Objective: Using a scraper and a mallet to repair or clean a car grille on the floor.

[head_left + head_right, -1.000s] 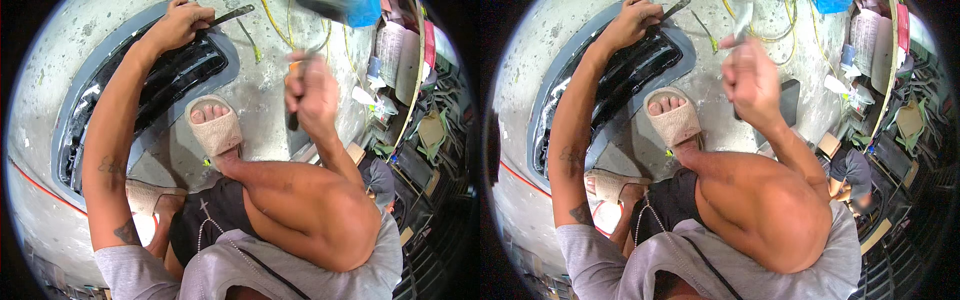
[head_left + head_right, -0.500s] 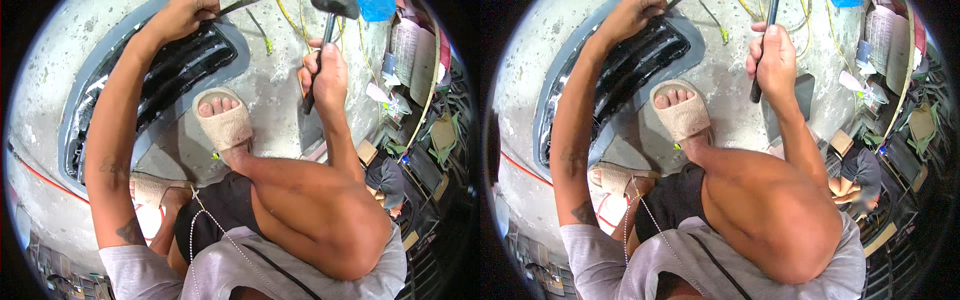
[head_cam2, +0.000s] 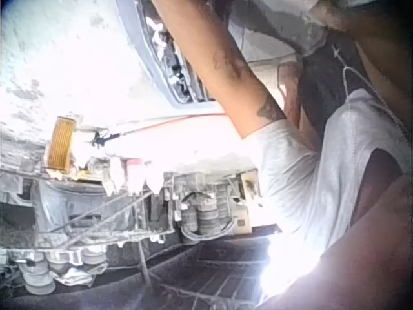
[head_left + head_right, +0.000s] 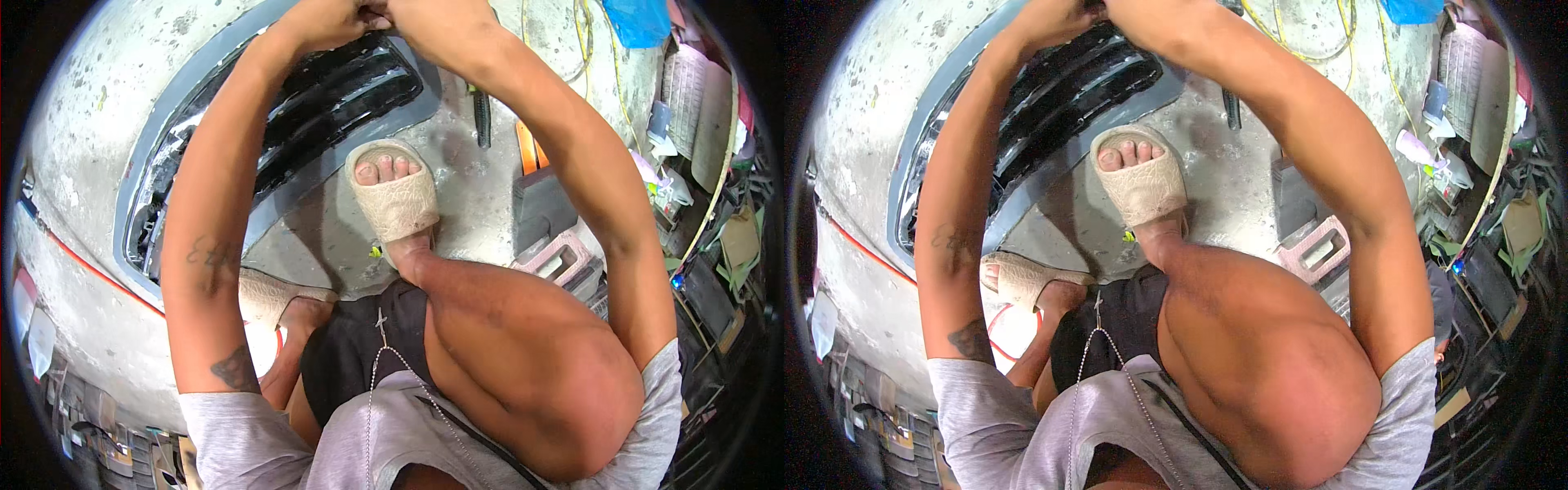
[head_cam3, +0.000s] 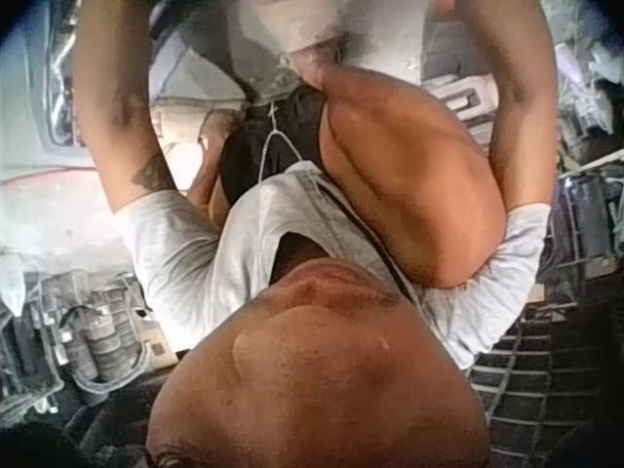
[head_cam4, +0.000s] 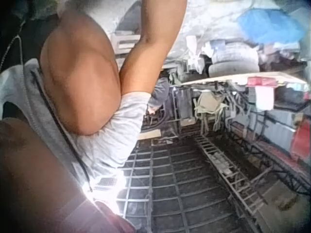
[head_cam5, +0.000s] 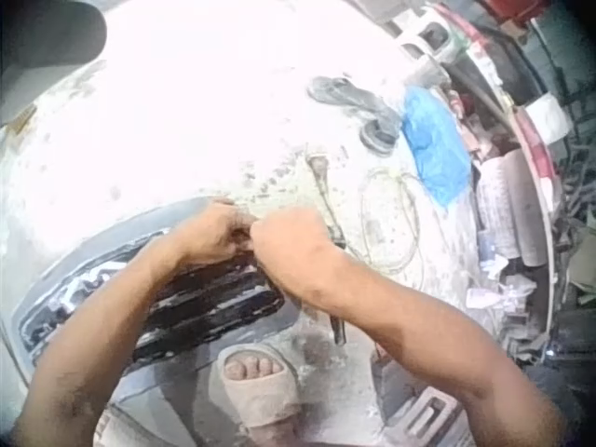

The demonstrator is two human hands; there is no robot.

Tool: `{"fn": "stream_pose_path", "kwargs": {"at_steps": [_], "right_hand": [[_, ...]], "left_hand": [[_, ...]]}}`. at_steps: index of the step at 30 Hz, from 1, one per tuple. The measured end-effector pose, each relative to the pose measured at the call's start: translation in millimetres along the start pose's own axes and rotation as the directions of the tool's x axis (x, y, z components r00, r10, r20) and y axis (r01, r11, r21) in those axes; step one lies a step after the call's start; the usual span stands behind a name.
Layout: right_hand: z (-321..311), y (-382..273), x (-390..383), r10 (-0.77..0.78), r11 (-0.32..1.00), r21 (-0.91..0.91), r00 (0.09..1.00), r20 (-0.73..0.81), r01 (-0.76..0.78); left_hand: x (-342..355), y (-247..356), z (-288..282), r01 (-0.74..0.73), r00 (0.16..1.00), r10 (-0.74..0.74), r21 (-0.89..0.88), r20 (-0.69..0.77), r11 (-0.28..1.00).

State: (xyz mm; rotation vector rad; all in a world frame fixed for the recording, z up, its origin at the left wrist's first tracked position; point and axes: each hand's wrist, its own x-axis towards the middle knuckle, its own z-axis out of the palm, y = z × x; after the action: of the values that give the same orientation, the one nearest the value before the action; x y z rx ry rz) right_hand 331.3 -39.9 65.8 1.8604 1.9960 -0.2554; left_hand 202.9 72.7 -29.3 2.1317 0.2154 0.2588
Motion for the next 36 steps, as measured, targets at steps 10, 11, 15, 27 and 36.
{"fn": "stream_pose_path", "kwargs": {"at_steps": [10, 11, 15, 27, 36], "right_hand": [[19, -13, 3, 0.000, 0.983, 0.186, 1.000, -0.018, 0.004], [22, -4, 2, 0.002, 0.984, 0.177, 1.000, -0.008, -0.001], [36, 24, 17, -0.067, 0.988, 0.151, 0.985, 0.156, 0.043], [58, 57, 20, -0.201, 0.734, 0.671, 0.977, 0.064, 0.107], [47, 50, 16, -0.108, 0.818, 0.564, 0.993, -0.047, 0.115]], "left_hand": [[0, -15, -57, 0.442, 0.865, -0.339, 0.245, -0.369, 0.863], [5, -9, -58, 0.620, 0.783, -0.622, 0.114, -0.024, 0.776], [8, -25, -50, 0.625, 0.772, -0.635, 0.155, 0.025, 0.765], [1, -15, -51, 0.649, 0.760, -0.648, 0.022, -0.049, 0.760], [0, -4, -55, 0.666, 0.746, -0.666, 0.038, 0.000, 0.745]]}}
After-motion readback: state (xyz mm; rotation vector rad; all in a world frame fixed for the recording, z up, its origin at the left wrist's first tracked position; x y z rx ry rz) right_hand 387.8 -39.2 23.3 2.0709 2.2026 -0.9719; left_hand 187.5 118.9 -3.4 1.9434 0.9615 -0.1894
